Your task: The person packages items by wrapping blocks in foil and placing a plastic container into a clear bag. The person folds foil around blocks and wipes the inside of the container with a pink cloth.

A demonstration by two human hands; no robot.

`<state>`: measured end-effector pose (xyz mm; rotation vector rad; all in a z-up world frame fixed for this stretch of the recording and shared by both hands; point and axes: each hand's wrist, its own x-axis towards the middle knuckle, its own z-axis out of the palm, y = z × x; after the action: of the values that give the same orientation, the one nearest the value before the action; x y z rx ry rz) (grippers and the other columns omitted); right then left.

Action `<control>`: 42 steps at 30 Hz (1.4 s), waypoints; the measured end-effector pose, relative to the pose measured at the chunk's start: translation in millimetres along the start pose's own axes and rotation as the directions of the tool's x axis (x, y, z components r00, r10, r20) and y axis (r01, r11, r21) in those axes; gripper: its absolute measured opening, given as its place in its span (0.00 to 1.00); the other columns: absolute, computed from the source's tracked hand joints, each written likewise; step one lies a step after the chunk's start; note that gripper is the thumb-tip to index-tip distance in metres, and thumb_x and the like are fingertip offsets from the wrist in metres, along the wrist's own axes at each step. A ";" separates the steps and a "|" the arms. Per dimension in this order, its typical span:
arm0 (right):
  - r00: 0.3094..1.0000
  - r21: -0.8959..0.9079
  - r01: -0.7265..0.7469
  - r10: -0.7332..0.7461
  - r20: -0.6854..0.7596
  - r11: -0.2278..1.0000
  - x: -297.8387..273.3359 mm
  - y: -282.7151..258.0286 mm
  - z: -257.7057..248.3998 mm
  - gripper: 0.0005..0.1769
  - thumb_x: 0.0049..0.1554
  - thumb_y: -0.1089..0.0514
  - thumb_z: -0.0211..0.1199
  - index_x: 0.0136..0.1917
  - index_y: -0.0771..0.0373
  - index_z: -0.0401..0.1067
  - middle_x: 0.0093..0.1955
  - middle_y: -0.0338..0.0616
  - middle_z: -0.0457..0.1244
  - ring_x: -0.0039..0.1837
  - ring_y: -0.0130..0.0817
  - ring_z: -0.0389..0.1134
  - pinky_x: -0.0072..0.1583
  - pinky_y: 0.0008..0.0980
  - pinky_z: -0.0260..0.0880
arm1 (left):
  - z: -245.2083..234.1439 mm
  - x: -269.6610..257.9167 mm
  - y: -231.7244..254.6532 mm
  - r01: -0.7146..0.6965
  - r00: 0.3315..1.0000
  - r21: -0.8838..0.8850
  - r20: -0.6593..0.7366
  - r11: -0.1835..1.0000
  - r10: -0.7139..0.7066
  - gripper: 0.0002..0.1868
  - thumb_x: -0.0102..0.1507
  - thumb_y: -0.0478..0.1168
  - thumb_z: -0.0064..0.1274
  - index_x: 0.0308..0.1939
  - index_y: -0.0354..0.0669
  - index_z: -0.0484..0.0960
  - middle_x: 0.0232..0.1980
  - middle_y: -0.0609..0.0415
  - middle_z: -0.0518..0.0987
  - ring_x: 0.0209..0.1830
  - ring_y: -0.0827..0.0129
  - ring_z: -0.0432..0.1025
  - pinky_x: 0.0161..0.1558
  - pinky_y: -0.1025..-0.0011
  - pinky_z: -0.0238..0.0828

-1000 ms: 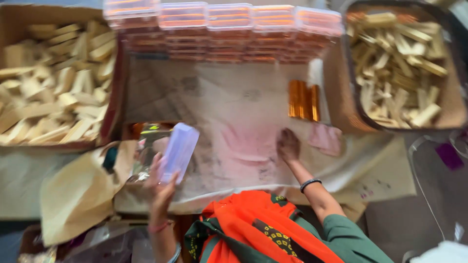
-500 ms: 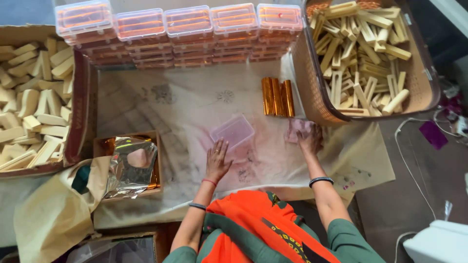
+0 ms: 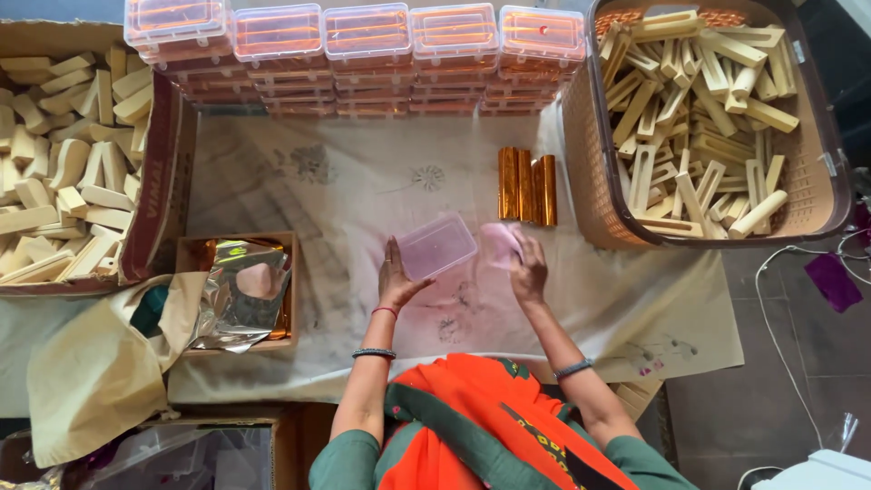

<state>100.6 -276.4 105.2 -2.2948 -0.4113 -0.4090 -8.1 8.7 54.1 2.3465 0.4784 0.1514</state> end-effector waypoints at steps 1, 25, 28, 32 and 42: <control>0.998 0.034 0.052 -0.050 -0.043 0.998 10.1 -23.4 3.7 0.25 0.61 0.62 0.58 0.70 0.49 0.71 0.66 0.39 0.66 0.66 0.45 0.68 0.67 0.43 0.70 | -4.7 -2.3 2.3 0.040 0.999 -0.029 0.025 0.999 -0.039 0.82 0.37 0.68 0.73 0.81 0.34 0.40 0.82 0.36 0.50 0.80 0.49 0.52 0.74 0.62 0.56; 0.939 -0.198 0.326 -0.294 0.176 0.924 17.6 -67.9 79.6 0.32 0.51 0.62 0.68 0.70 0.60 0.71 0.73 0.49 0.62 0.74 0.48 0.62 0.71 0.42 0.65 | -27.0 1.9 0.8 0.005 0.994 0.010 0.109 1.000 -0.006 0.78 0.36 0.60 0.79 0.80 0.46 0.44 0.79 0.47 0.58 0.76 0.51 0.55 0.71 0.53 0.54; 0.912 -0.203 0.408 -0.406 0.054 0.890 -7.0 -35.6 150.7 0.30 0.51 0.64 0.66 0.68 0.56 0.73 0.75 0.45 0.62 0.76 0.44 0.61 0.72 0.38 0.65 | -33.3 5.1 1.1 -0.008 0.989 0.003 0.145 1.000 0.008 0.78 0.36 0.59 0.79 0.80 0.47 0.44 0.79 0.48 0.59 0.76 0.51 0.55 0.71 0.53 0.54; 0.848 -0.120 0.524 -0.505 0.158 0.843 -27.6 -121.6 119.0 0.29 0.51 0.58 0.68 0.66 0.59 0.71 0.73 0.47 0.60 0.76 0.48 0.59 0.72 0.45 0.62 | 15.3 10.6 -44.0 -0.081 0.994 0.007 0.078 0.997 0.080 0.71 0.43 0.54 0.75 0.83 0.48 0.47 0.80 0.49 0.62 0.77 0.51 0.58 0.73 0.56 0.57; 0.828 -0.073 0.517 -0.477 0.296 0.853 8.9 -77.6 64.2 0.31 0.51 0.61 0.65 0.68 0.52 0.73 0.70 0.46 0.65 0.71 0.46 0.65 0.70 0.43 0.65 | -23.3 3.4 -9.5 -0.027 0.996 -0.053 0.080 0.998 0.031 0.75 0.34 0.55 0.80 0.78 0.50 0.49 0.75 0.46 0.65 0.73 0.48 0.59 0.70 0.54 0.59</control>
<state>87.4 -176.6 114.8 -2.3771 -1.1732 -0.3908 -13.4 31.3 64.5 2.2999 0.3963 0.0806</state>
